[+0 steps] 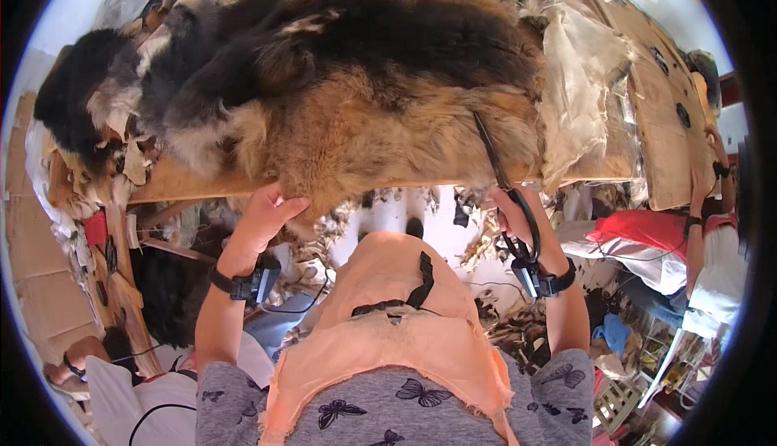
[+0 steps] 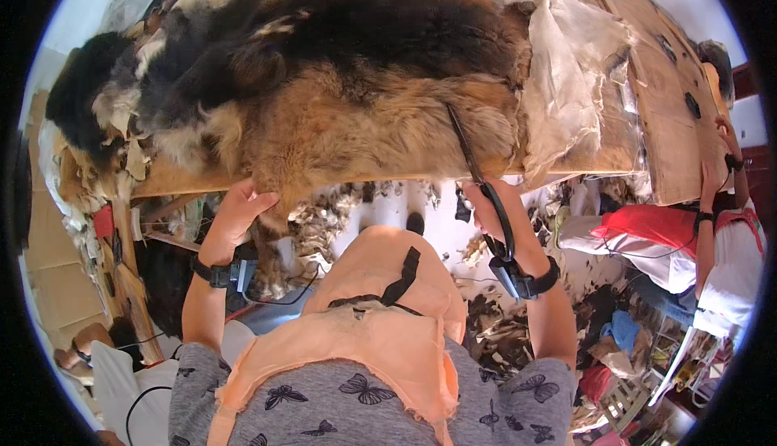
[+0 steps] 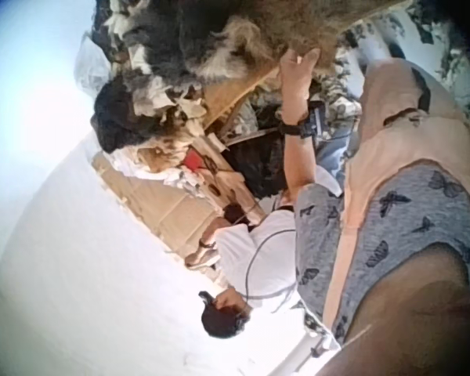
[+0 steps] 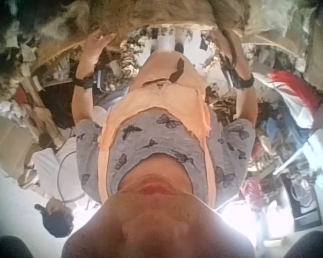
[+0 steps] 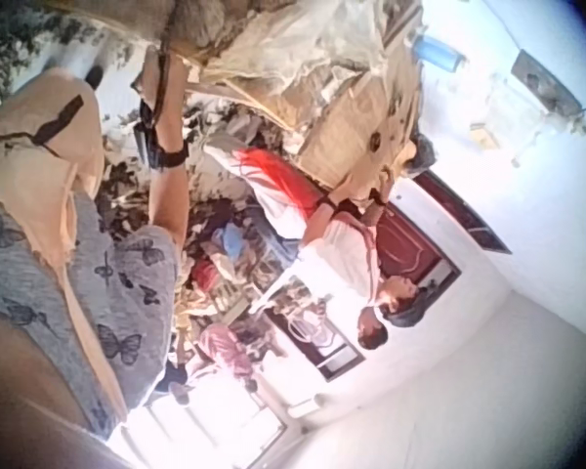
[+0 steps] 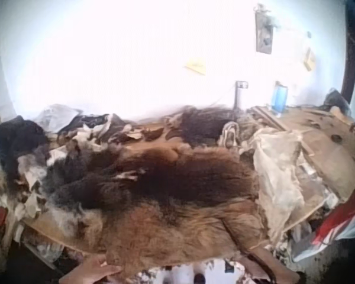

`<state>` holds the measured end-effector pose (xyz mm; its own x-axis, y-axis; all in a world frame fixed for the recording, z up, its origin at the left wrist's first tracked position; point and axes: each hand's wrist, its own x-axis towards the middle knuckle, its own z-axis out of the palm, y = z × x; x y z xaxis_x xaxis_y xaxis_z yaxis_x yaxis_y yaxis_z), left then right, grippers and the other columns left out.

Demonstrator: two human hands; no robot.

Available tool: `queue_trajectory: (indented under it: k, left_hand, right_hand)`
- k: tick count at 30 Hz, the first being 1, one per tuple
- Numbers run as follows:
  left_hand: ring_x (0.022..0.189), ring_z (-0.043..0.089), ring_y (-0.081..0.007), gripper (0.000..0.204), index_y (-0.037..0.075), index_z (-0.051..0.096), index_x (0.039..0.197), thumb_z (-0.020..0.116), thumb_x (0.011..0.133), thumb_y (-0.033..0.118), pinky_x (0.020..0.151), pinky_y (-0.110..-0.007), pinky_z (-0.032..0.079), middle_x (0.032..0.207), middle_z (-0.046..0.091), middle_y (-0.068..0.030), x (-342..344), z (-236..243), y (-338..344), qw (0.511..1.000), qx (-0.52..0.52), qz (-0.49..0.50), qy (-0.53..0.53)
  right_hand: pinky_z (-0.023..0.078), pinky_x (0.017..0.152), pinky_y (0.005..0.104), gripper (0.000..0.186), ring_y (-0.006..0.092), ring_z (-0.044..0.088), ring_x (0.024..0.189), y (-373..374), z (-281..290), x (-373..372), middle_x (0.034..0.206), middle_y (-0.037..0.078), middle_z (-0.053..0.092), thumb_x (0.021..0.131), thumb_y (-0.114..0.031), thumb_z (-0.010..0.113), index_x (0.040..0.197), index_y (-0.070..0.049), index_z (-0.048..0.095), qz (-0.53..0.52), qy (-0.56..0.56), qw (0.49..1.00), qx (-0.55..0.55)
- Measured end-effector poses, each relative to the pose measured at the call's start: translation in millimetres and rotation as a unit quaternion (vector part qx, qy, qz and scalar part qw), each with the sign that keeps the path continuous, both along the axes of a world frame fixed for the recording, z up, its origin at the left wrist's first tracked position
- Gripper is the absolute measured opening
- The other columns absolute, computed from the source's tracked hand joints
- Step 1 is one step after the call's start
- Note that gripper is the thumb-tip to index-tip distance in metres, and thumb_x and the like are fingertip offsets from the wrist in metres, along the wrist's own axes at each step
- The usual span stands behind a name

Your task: Trims the edges of animal fur pelts using scissors and a hand tool at a workbench

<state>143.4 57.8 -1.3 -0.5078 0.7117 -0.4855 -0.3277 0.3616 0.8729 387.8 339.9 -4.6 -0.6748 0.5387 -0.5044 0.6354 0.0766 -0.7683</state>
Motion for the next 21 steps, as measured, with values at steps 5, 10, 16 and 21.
queue_trajectory:
  k: [5,10,16,21]
  left_hand:
    - [0.095,0.050,-0.0090,0.034,0.001,0.048,0.113,0.057,0.081,0.011,0.081,-0.025,0.040,0.106,0.056,-0.0029,16,-24,-8,0.995,0.055,0.085,-0.025]
    - [0.093,0.050,-0.0100,0.035,0.001,0.048,0.112,0.058,0.081,0.013,0.082,-0.026,0.040,0.107,0.054,-0.0041,24,-26,-6,0.996,0.069,0.050,-0.028]
    - [0.088,0.051,-0.0148,0.025,0.002,0.060,0.093,0.062,0.077,0.021,0.076,-0.029,0.041,0.093,0.060,-0.0053,28,-39,-18,0.996,0.008,0.044,-0.073]
    - [0.094,0.045,-0.0302,0.023,0.003,0.060,0.082,0.060,0.075,0.025,0.075,-0.039,0.037,0.087,0.056,-0.0127,37,-42,-26,0.867,-0.083,-0.101,0.482]
  right_hand:
    - [0.033,0.035,0.0217,0.031,0.0085,0.045,0.038,-5,-3,4,0.046,0.002,0.047,0.083,-0.030,0.050,0.076,0.000,0.054,-0.039,-0.004,0.999,-0.001]
    - [0.033,0.037,0.0213,0.031,0.0069,0.045,0.040,-6,-11,7,0.047,0.001,0.047,0.085,-0.031,0.049,0.082,-0.001,0.055,-0.032,-0.028,0.997,0.072]
    - [0.040,0.046,0.0245,0.018,0.0105,0.053,0.050,-38,-18,27,0.056,0.003,0.053,0.083,-0.020,0.051,0.089,-0.004,0.054,0.096,0.102,0.963,0.230]
    - [0.037,0.041,0.0291,0.012,0.0213,0.049,0.040,-62,-38,23,0.050,0.008,0.049,0.078,-0.007,0.056,0.087,-0.003,0.050,0.275,0.120,0.936,0.183]
